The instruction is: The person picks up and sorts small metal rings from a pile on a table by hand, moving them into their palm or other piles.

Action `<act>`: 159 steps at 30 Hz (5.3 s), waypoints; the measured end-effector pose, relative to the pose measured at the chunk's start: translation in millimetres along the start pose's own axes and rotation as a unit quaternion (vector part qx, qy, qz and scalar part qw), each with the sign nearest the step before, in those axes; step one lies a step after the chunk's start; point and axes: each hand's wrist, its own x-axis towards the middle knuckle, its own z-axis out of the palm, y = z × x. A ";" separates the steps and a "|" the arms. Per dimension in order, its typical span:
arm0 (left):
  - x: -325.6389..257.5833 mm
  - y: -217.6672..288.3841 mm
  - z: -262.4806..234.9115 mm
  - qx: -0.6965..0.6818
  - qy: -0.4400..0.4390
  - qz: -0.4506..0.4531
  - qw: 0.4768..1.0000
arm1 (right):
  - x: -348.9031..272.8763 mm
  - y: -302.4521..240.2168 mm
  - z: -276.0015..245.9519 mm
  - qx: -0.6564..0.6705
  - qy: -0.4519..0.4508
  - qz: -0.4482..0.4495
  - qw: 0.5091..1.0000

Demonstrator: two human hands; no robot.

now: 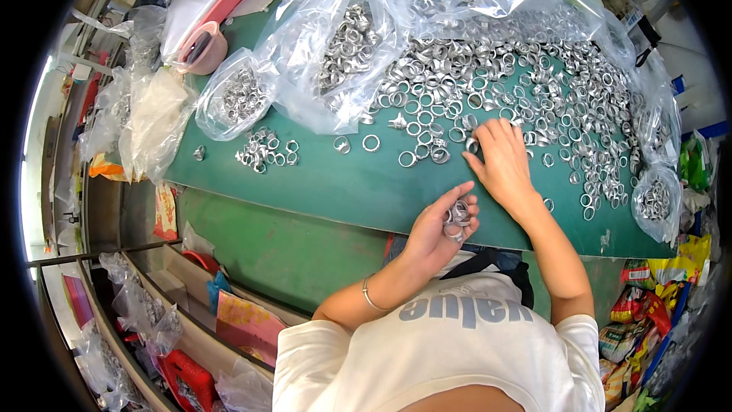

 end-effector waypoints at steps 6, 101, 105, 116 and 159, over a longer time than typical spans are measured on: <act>-3.6 0.5 43.6 0.082 0.150 0.071 0.983 | -2.4 -9.0 -44.3 0.261 -0.210 0.014 0.942; 0.8 2.8 15.9 0.020 0.043 0.002 0.999 | 65.1 46.9 10.7 0.038 0.083 -0.081 0.993; -1.2 4.9 26.0 0.068 0.094 0.035 0.993 | 67.7 49.1 13.2 0.047 0.003 -0.051 0.998; -3.3 4.4 27.4 0.035 0.086 0.028 0.995 | -36.3 78.9 -53.0 0.706 0.079 0.251 0.658; 12.8 -18.9 46.7 0.185 0.158 0.054 0.968 | -53.2 40.7 -34.9 0.373 0.088 0.086 0.920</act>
